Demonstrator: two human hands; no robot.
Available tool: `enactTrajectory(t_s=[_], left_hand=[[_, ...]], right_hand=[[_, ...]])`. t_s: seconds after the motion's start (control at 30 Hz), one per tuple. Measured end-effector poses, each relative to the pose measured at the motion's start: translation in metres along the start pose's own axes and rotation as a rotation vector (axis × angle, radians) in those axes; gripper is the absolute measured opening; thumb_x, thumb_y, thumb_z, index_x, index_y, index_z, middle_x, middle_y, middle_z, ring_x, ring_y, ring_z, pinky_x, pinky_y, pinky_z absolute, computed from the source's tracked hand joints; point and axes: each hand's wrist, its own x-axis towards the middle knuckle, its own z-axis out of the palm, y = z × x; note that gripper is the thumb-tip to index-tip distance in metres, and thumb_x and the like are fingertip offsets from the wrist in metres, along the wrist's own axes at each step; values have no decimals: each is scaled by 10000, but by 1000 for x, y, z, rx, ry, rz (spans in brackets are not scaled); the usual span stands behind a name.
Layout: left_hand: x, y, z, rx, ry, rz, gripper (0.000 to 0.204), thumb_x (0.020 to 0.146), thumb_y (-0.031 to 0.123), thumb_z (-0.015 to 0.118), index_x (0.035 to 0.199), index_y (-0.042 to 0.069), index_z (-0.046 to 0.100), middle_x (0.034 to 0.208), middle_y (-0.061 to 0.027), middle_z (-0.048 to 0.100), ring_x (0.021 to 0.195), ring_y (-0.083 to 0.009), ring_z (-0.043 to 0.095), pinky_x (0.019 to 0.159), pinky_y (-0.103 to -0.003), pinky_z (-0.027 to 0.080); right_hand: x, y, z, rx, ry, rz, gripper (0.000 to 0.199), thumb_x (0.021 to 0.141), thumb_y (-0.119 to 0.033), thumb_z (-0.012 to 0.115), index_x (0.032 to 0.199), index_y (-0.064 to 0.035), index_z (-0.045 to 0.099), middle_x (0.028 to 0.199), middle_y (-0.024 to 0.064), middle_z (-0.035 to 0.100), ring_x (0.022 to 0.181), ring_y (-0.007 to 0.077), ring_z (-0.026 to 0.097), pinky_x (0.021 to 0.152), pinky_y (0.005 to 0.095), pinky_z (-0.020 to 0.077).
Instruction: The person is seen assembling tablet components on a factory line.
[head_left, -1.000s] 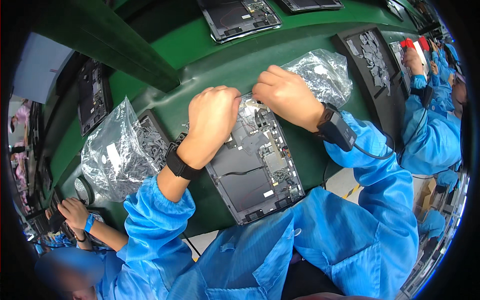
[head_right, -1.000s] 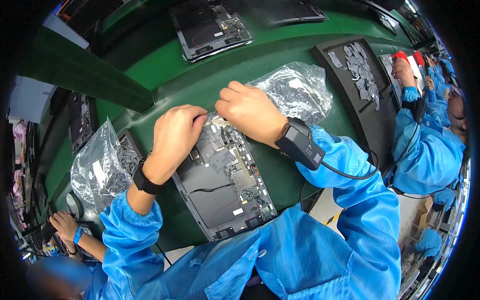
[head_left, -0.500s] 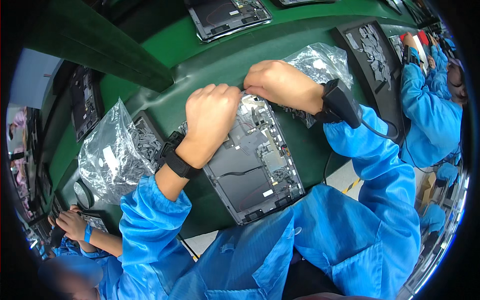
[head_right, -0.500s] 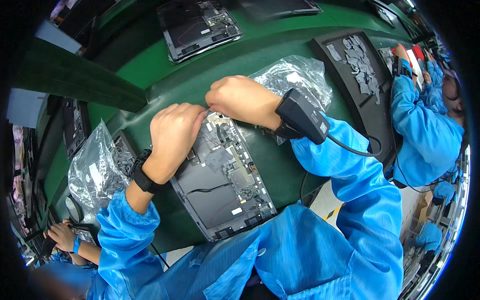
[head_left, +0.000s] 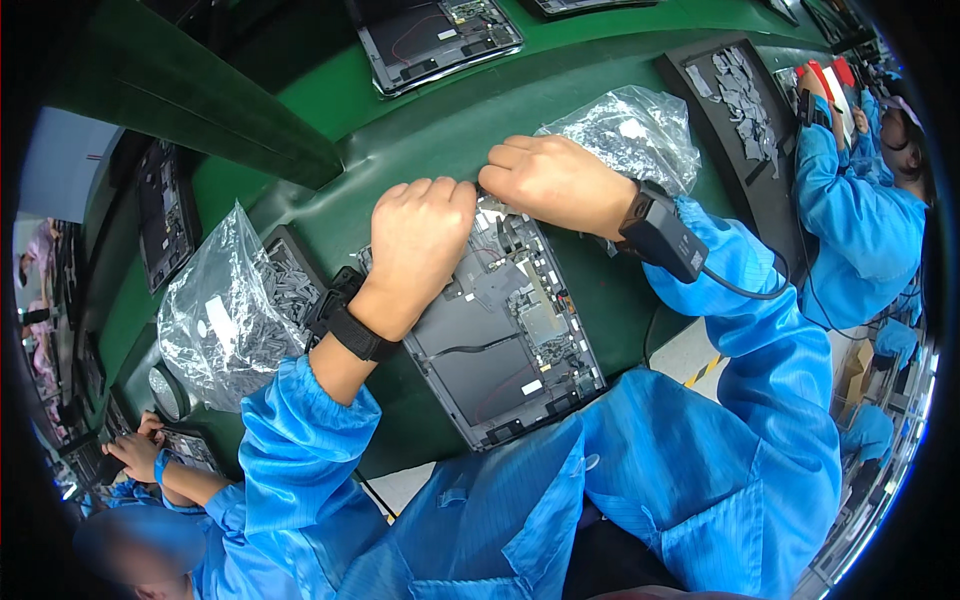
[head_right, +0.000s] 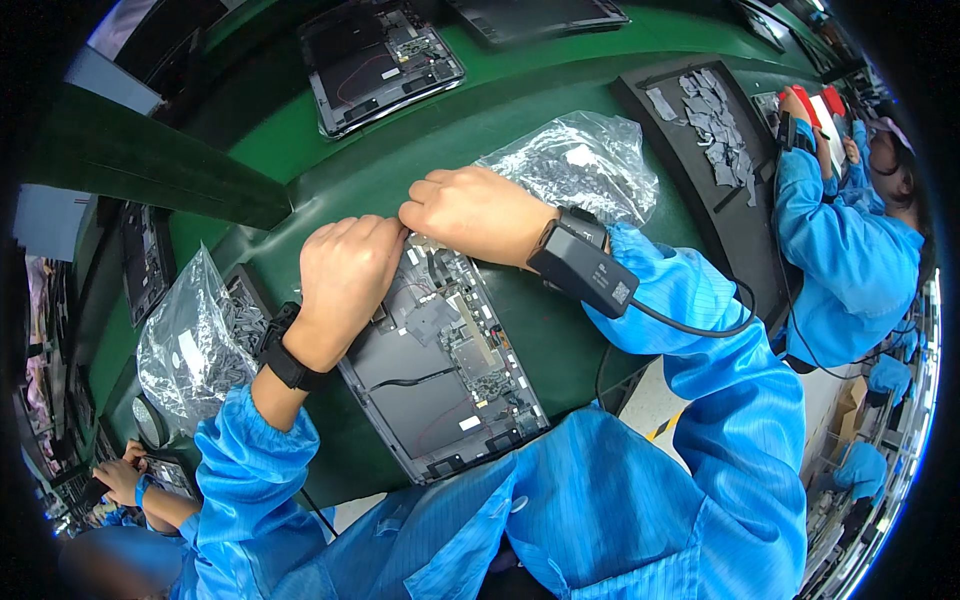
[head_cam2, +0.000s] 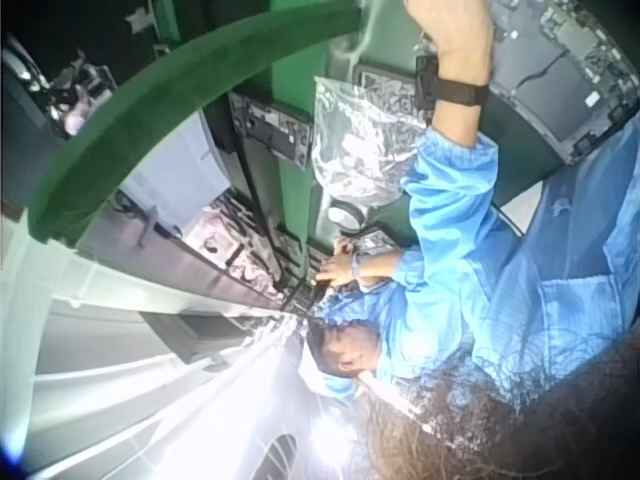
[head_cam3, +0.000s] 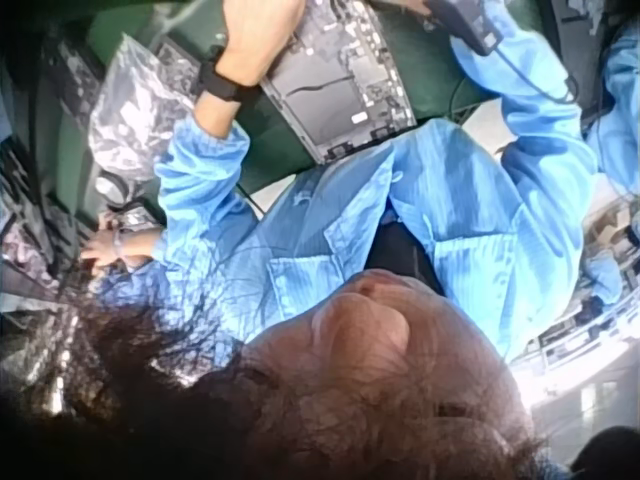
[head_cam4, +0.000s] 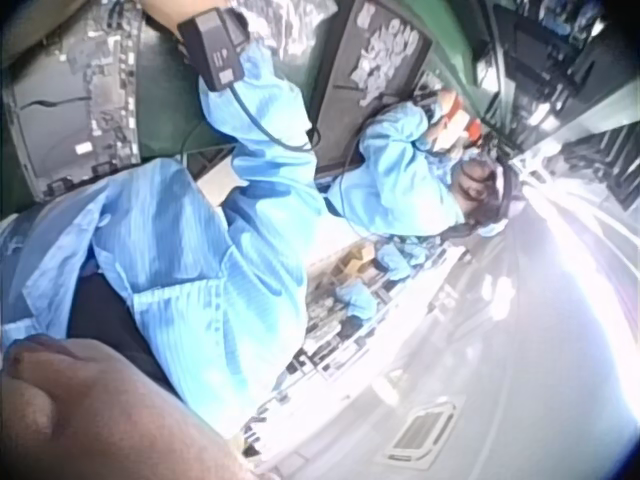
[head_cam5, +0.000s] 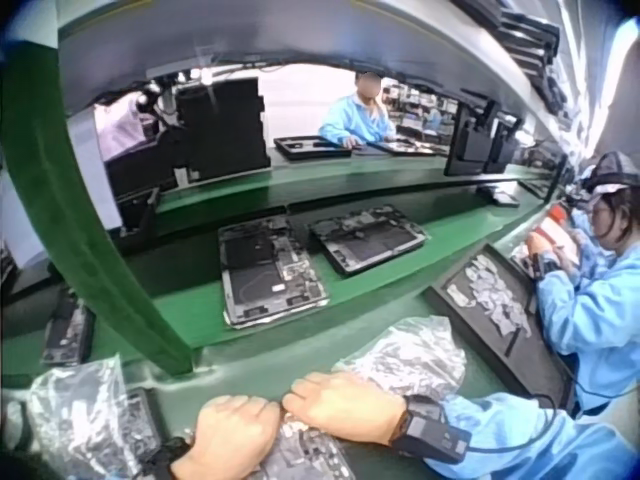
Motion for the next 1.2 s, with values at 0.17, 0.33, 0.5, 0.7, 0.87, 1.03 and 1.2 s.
enactTrajectory(t_s=[0.17, 0.33, 0.5, 0.7, 0.87, 1.03, 1.2], left_hand=[[3, -1, 0, -13, 24, 55, 126, 782, 132, 695, 703, 79, 612, 637, -49, 557, 621, -232, 591, 588, -363, 468], [1, -3, 5, -7, 26, 47, 108, 782, 149, 701, 731, 78, 638, 643, -47, 572, 631, -233, 601, 595, -363, 475], [-1, -1, -2, -19, -4, 3, 71, 778, 137, 709, 792, 80, 670, 693, -49, 610, 669, -241, 615, 639, -362, 486], [-17, 25, -31, -79, 128, -106, 119, 767, 127, 726, 852, 71, 665, 811, -68, 622, 751, -255, 597, 670, -366, 474], [-50, 61, -48, -160, -136, -237, 319, 705, 203, 791, 951, 62, 645, 872, -79, 599, 819, -273, 575, 698, -378, 458], [-53, 66, -44, -179, -120, -259, 323, 692, 185, 795, 945, 60, 638, 917, -71, 589, 845, -274, 562, 719, -377, 452], [-45, 59, -45, -538, -91, -412, 183, 795, 95, 747, 927, 42, 631, 840, -98, 634, 749, -227, 627, 645, -316, 486]], right_hand=[[-1, 7, -4, 36, -5, -63, 135, 709, -104, 643, 760, -43, 534, 757, 84, 540, 760, 266, 603, 648, 378, 517], [-1, 1, -3, 25, -20, 0, 140, 716, -103, 644, 800, -35, 554, 769, 82, 544, 777, 275, 601, 677, 385, 513], [-8, 5, 2, 17, 13, -26, 126, 729, -96, 625, 822, -30, 569, 779, 81, 555, 775, 267, 603, 685, 376, 514], [-3, -2, -5, -66, -67, -12, 129, 736, -110, 614, 838, -34, 591, 773, 76, 567, 780, 258, 607, 682, 367, 519], [-6, 3, -5, -56, -76, -14, 126, 748, -108, 635, 855, -43, 622, 822, 68, 595, 797, 252, 607, 688, 359, 517], [-31, -19, -19, 104, 252, 1, 267, 726, -16, 712, 986, -42, 660, 1034, 76, 653, 850, 257, 613, 741, 365, 509], [-68, -39, -26, 20, 354, -80, 300, 698, -84, 688, 998, -68, 687, 1081, 76, 663, 825, 214, 628, 694, 328, 498]])
